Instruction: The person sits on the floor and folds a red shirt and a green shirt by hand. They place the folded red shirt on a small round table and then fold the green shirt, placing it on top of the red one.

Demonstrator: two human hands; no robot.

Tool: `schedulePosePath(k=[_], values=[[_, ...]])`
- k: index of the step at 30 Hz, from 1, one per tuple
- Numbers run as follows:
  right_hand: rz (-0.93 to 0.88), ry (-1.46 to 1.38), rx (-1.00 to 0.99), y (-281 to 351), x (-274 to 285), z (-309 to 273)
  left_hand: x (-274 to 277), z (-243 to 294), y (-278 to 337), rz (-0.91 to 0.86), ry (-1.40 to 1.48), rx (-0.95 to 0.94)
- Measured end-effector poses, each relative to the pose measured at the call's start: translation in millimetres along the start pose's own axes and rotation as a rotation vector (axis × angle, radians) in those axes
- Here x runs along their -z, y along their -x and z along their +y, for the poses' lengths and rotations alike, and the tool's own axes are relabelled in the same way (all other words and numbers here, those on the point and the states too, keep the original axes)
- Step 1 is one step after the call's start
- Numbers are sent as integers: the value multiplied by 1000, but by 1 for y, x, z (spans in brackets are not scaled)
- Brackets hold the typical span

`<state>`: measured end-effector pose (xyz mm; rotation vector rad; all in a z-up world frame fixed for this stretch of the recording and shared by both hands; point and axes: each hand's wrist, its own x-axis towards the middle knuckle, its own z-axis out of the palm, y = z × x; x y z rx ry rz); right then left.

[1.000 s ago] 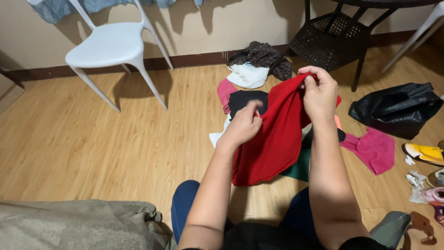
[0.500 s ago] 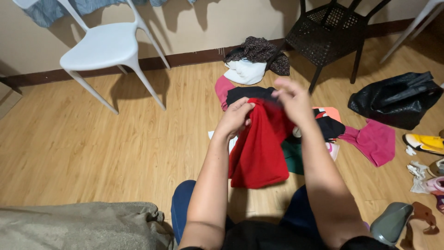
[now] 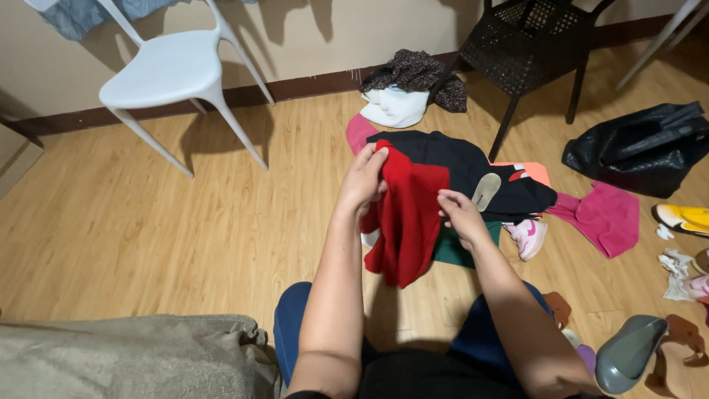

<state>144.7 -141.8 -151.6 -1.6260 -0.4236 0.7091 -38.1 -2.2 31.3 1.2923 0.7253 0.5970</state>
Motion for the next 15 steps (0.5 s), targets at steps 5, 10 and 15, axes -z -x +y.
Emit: schedulePosePath(k=[5,10,15], values=[[50,-130,-68,-16,1,19,9,-10,-8,0,-17,7],[64,-234,-69,-1,-1,-3,10,-1,-3,-9,-21,4],[-189,-484,-250,32,3,-51,15,-2,-5,-38,-30,7]])
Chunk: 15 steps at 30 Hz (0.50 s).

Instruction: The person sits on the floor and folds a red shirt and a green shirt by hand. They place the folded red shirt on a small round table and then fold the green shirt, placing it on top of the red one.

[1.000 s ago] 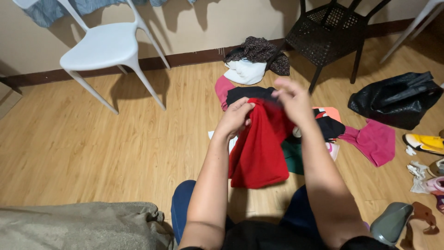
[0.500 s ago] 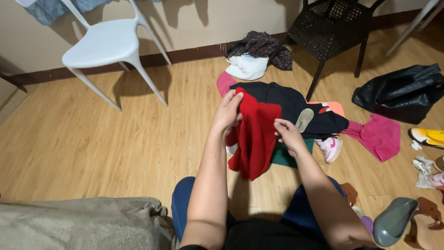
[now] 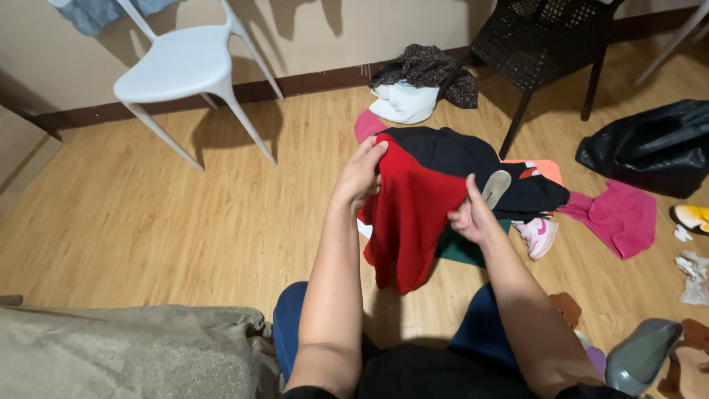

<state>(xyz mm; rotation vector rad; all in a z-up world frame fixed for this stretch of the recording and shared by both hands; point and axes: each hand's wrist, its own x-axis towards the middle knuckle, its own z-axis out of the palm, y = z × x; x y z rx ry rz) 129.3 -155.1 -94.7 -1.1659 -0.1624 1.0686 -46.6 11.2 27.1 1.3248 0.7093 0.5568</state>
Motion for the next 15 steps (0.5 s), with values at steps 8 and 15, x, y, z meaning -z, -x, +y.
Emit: schedulePosePath(k=[8,15], values=[[-368,-219,-245,-60,39,26,19,-2,-9,42,-38,35],[-267,-383,-405,-58,11,43,16,-5,-16,28,9,71]])
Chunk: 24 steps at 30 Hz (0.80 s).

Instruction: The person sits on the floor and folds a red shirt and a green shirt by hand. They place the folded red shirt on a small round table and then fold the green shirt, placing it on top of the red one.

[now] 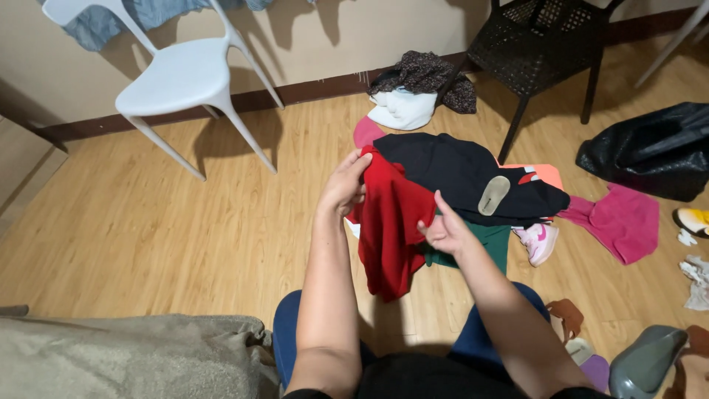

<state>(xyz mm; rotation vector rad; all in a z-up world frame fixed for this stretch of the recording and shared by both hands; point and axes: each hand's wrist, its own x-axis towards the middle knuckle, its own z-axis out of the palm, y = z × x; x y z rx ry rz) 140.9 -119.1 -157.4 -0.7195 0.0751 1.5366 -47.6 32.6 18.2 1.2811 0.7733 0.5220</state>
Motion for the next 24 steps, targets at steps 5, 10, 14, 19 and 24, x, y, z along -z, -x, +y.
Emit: schedulePosePath(k=[5,10,14,19,24], values=[[-29,106,-32,1,-8,1,11,-11,-27,77,-44,8],[30,289,115,21,-43,-8,12,-5,-12,108,-106,-23],[97,386,234,14,-30,-20,16,-29,-21,75,-266,-16],[87,212,227,24,-24,-48,33,-38,-38,255,-92,-80],[2,39,225,29,-32,-59,35,-31,-30,287,201,-192]])
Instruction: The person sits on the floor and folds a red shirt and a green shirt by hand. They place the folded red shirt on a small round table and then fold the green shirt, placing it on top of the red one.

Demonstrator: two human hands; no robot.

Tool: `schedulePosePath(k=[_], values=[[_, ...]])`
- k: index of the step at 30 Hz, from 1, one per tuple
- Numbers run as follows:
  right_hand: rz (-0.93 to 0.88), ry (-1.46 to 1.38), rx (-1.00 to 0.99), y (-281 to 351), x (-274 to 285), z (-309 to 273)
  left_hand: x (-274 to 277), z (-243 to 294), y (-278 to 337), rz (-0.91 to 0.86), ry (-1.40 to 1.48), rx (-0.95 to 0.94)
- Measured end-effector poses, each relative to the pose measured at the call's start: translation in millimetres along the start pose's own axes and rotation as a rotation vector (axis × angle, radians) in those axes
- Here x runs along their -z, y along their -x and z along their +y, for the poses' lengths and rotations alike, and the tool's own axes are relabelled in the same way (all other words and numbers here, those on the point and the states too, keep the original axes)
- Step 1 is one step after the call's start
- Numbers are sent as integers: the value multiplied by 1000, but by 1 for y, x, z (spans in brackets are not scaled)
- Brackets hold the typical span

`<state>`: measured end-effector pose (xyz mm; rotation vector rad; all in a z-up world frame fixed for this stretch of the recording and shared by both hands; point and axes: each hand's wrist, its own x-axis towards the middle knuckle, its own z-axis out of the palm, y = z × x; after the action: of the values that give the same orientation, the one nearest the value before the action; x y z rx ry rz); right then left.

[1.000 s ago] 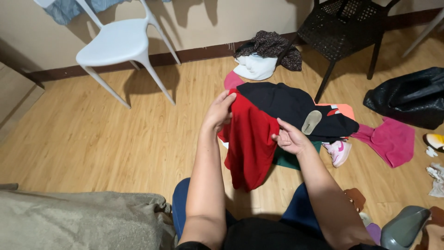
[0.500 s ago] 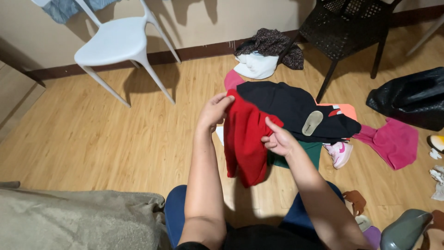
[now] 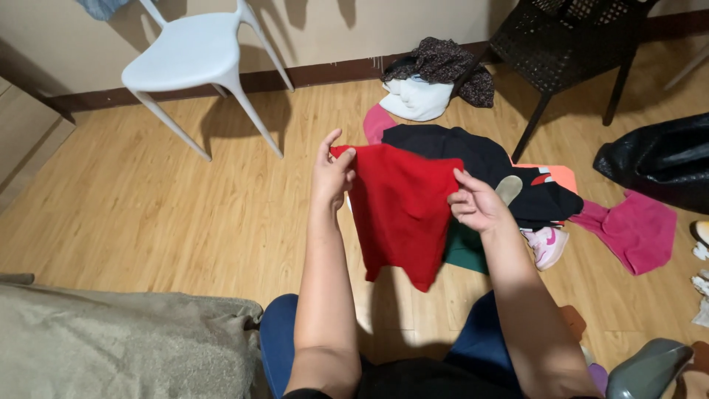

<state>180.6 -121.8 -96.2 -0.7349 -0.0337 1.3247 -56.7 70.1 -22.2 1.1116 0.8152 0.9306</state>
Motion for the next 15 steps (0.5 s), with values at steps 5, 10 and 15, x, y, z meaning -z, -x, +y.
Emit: schedulePosePath(k=[5,10,15], values=[[-154,40,-22,16,-33,-17,4,1,-3,-59,-6,-79],[-340,286,28,12,-41,-8,1,7,0,-102,57,-74],[-297,409,98,-23,-17,-10,-1,16,11,-269,-104,-27]])
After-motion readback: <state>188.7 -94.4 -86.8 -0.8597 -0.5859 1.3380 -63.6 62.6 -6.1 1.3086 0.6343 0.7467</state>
